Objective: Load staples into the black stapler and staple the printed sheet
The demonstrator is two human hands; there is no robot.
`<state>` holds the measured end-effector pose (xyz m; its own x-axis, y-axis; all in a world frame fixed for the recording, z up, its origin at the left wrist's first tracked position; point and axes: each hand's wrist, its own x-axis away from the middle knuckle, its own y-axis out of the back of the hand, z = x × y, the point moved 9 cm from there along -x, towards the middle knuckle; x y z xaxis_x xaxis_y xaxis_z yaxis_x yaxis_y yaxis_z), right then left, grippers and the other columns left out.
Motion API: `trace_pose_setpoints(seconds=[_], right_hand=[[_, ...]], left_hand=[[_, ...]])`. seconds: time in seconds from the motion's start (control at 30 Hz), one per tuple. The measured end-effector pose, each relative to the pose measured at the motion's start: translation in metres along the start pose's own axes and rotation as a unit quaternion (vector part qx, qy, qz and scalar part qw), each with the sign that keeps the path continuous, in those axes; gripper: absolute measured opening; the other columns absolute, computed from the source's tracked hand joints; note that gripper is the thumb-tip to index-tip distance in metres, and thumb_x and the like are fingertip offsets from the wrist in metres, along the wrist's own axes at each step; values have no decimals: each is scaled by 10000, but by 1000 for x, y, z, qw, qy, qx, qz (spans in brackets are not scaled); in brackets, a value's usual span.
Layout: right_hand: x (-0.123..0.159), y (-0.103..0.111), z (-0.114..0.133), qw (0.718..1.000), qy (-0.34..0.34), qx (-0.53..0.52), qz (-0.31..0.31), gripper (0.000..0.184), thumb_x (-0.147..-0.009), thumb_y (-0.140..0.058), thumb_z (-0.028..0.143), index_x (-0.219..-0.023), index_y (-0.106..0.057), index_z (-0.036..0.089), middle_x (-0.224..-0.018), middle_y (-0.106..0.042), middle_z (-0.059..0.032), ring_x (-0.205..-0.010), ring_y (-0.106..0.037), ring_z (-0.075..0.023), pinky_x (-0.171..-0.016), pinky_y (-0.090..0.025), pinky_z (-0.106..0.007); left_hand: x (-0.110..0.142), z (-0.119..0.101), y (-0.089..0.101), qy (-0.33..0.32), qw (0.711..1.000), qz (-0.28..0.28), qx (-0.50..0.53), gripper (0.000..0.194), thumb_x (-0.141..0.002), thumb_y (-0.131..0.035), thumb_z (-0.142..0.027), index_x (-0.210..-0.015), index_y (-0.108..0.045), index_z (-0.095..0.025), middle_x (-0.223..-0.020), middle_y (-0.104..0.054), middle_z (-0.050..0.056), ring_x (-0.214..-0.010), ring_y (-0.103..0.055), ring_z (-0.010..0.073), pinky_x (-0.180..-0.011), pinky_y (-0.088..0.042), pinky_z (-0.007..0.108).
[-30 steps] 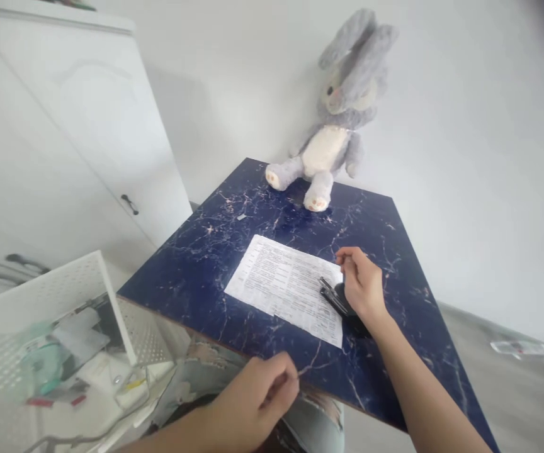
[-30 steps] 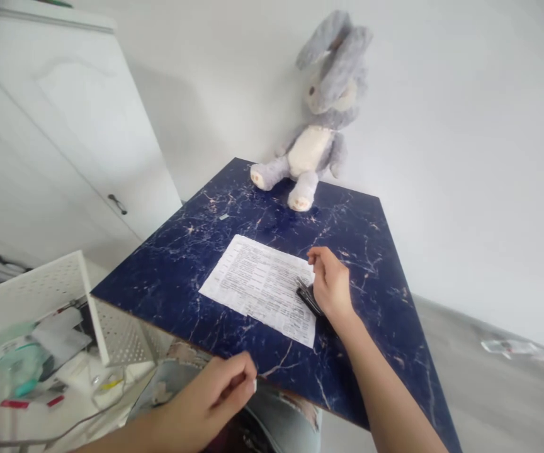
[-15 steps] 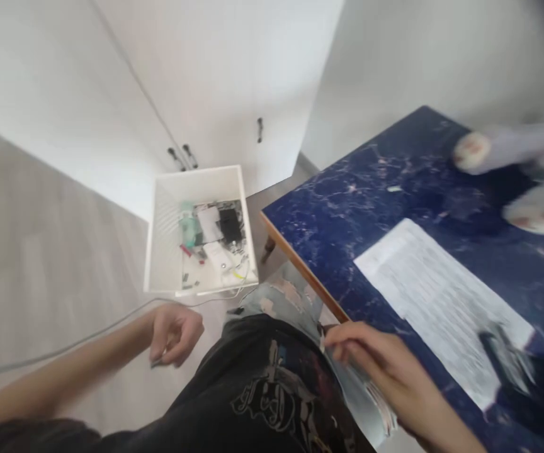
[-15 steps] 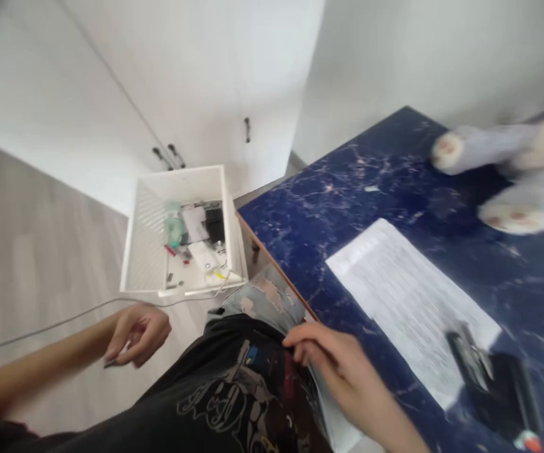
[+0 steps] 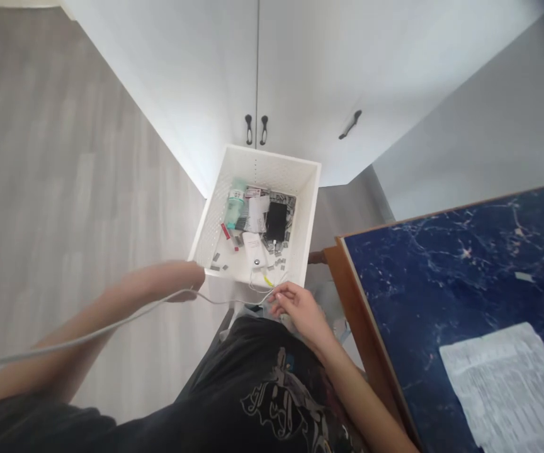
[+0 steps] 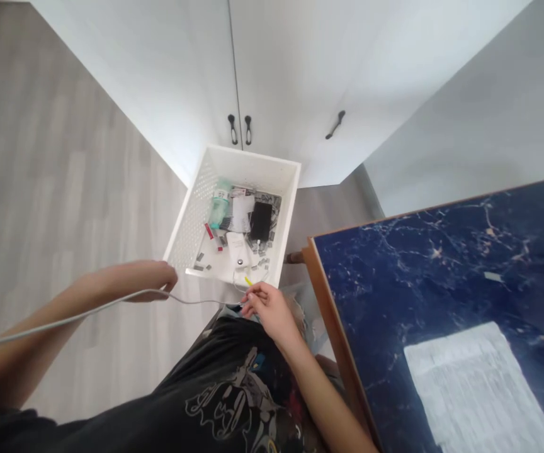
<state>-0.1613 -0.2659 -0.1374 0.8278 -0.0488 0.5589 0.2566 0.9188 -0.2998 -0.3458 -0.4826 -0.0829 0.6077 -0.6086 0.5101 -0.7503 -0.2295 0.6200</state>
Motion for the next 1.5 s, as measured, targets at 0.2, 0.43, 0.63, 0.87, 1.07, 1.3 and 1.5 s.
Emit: trace_pose_setpoints(seconds=[0.2, 0.43, 0.63, 0.87, 1.07, 1.3, 1.5], right_hand=[[-38, -19, 0, 994, -32, -104, -18, 304, -770, -844, 357, -958, -674, 189, -1078, -758, -86, -1068, -756, -248, -1055, -537, -415], [-52, -31, -30, 974, -130, -185, -12, 353, -678, -865, 241, -950, -646, 191, -1141, -749, -122, -1324, -654, -287, -1174, -448, -445], [-104, -56, -2, 975, -128, -175, -39, 375, -677, -737, 75, -1017, -618, 177, -1303, -691, -153, -1308, -664, -248, -1174, -458, -402], [-141, -68, 53, 989, -97, -110, -20, 471, -718, -666, 43, -1152, -562, 193, -1505, -595, -171, -1360, -628, -223, -1153, -482, -389], [-112, -53, 96, 1000, 6, 19, 16, 307, -835, -591, 169, -1133, -607, 244, -1550, -584, -82, -1414, -578, -224, -1127, -488, -411], [-26, -23, 73, 998, 27, 59, 7, 142, -919, -637, 281, -1037, -689, 223, -1216, -753, -99, -1042, -700, -236, -943, -540, -387], [37, 13, 24, 994, -29, 104, -16, 197, -979, -642, 417, -960, -711, 234, -984, -746, -71, -892, -677, -235, -872, -530, -378]], left_hand=[[-24, -27, -14, 19, 947, -151, 284, 201, -946, -617, -365, -824, -563, -214, -629, -523, -29, -541, -460, 135, -551, -321, 252], [-56, 44, -125, 185, 662, -169, 706, 138, -949, -630, -163, -816, -599, -141, -931, -721, 116, -882, -737, 184, -915, -572, 348], [-81, 65, -121, 152, 610, -225, 744, 147, -980, -502, -81, -921, -634, -111, -1117, -752, 207, -1102, -757, 256, -1121, -522, 470], [-91, 67, -104, 86, 580, -274, 762, 314, -805, -597, 10, -1093, -675, -88, -1232, -752, 189, -1283, -690, 259, -1184, -482, 399], [-77, 63, -85, 40, 738, -374, 560, 355, -931, -685, -215, -1279, -618, -198, -1416, -663, 149, -1379, -603, 279, -1178, -459, 438], [-61, 25, -147, -78, 993, -92, 2, 314, -869, -483, 18, -1016, -686, -171, -1156, -682, 152, -1161, -624, 309, -1079, -468, 476], [-25, 53, -203, -12, 999, -8, -49, 300, -898, -468, -9, -1040, -673, -176, -1167, -668, 155, -1042, -659, 287, -925, -538, 406]])
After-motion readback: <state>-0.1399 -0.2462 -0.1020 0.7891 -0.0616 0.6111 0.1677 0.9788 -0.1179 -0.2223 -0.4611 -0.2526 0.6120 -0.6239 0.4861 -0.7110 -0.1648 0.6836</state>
